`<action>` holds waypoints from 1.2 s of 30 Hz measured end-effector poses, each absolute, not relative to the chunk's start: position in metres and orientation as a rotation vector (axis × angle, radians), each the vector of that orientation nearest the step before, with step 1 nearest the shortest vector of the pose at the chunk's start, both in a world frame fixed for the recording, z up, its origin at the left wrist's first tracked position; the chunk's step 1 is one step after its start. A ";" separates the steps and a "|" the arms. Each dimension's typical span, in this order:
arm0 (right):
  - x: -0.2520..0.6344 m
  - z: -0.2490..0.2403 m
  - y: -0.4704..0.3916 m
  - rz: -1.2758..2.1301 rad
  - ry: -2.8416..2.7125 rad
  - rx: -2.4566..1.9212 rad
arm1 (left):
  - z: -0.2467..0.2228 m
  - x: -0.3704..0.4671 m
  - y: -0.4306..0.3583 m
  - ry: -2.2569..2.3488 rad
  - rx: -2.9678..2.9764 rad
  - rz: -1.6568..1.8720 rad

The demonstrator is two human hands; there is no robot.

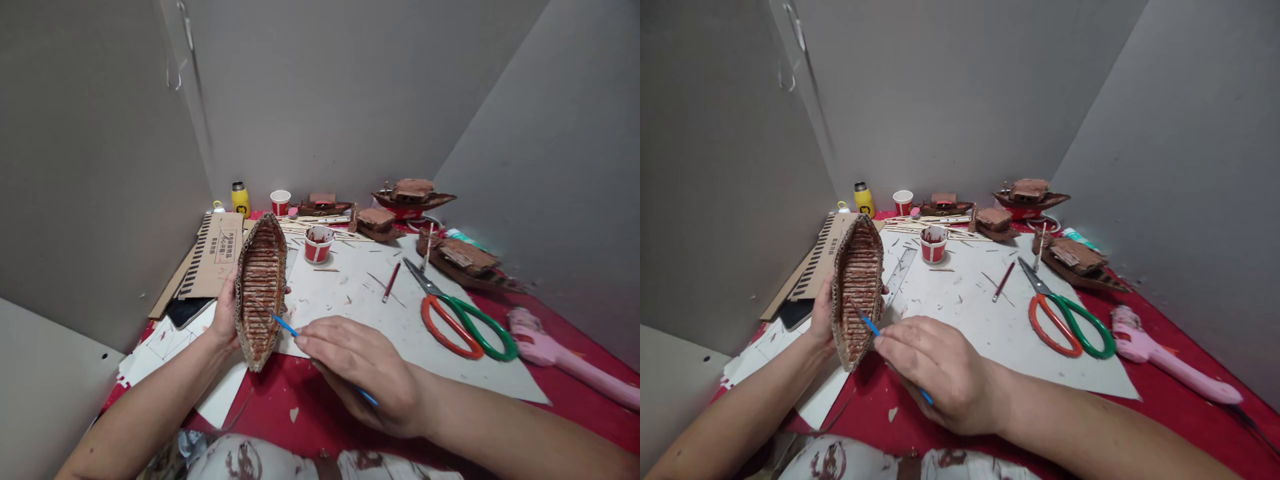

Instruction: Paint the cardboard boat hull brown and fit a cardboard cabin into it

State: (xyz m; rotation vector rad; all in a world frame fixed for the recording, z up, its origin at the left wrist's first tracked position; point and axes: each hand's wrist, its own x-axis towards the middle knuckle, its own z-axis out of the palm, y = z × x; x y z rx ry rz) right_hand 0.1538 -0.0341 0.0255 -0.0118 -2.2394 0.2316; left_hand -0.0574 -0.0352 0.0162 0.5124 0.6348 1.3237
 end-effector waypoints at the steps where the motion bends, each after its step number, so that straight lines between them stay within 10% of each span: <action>1: 0.153 0.025 -0.033 0.224 -2.249 -0.018 | 0.015 -0.057 -0.035 0.633 0.510 1.315; 36: 0.151 0.026 -0.043 0.491 -2.199 0.072 | 0.014 -0.060 -0.035 0.605 0.452 1.313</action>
